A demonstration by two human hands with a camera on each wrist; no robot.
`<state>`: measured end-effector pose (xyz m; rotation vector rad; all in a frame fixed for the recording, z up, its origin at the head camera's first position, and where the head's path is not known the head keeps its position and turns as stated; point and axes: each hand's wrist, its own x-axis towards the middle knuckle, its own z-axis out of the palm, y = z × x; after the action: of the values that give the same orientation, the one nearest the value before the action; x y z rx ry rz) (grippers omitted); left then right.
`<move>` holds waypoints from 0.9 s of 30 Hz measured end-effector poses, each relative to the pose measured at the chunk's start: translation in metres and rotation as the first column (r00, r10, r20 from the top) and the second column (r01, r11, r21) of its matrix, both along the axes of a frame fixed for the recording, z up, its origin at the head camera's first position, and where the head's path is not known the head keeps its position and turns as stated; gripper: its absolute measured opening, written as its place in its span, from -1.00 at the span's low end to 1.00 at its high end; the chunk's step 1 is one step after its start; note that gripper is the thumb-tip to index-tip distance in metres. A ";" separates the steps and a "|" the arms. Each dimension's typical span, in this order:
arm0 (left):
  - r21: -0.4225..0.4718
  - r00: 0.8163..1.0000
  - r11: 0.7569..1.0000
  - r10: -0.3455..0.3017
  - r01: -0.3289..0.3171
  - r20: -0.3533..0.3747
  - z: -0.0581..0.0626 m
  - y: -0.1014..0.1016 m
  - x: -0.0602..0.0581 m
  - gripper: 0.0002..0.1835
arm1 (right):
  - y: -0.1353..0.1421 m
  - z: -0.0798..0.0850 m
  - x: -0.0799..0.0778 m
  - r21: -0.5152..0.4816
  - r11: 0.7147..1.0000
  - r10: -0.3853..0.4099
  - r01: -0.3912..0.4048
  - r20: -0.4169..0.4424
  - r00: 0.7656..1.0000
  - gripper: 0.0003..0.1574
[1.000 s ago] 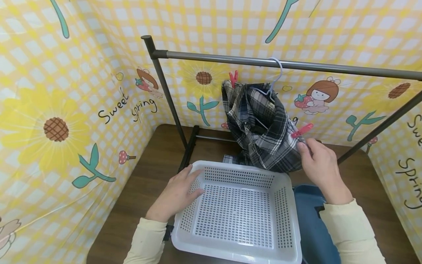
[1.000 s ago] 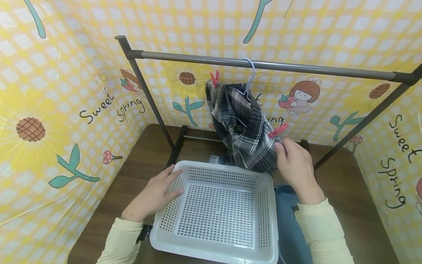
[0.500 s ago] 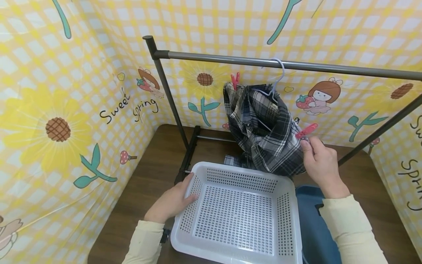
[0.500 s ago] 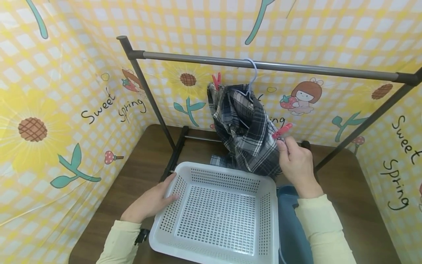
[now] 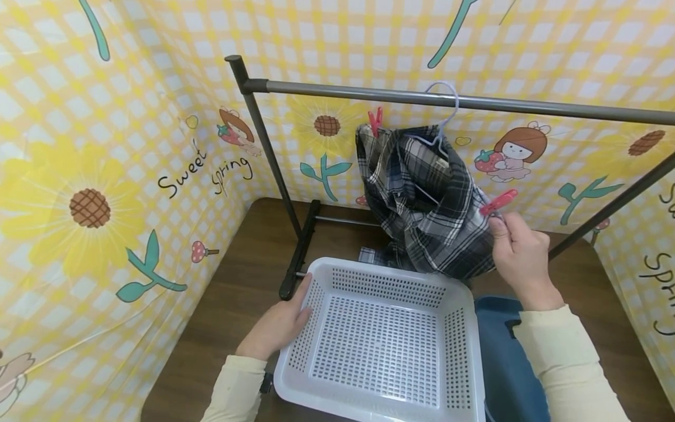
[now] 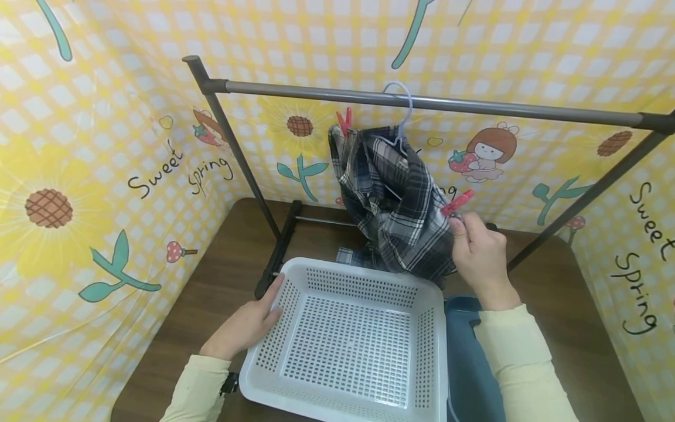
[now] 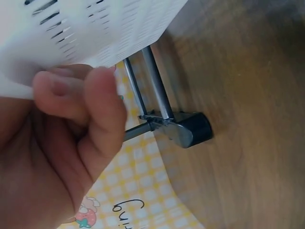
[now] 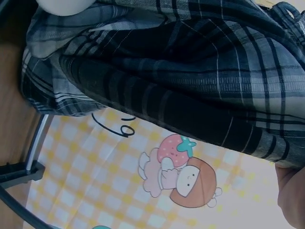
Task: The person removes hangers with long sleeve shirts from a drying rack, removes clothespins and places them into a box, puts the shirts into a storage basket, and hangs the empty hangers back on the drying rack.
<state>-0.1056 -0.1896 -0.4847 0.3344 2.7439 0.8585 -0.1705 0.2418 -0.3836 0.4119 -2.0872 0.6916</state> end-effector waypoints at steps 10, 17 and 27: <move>0.001 1.000 1.000 0.006 -0.006 0.007 -0.003 0.000 -0.003 -0.21 | 0.009 0.019 0.003 -0.004 1.000 0.008 -0.009 -0.097 0.995 -0.24; 0.008 1.000 1.000 0.004 -0.004 -0.002 -0.004 0.001 -0.005 -0.21 | 0.013 0.030 0.007 0.006 1.000 0.020 -0.019 -0.148 0.989 -0.21; 0.022 1.000 1.000 0.013 -0.014 0.017 -0.006 0.003 -0.006 -0.21 | 0.004 0.046 0.017 0.007 0.996 0.089 -0.090 -0.202 0.975 -0.17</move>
<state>-0.1119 -0.1869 -0.4910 0.3115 2.7262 0.8910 -0.1537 0.2458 -0.3377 0.5545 -1.8848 0.6758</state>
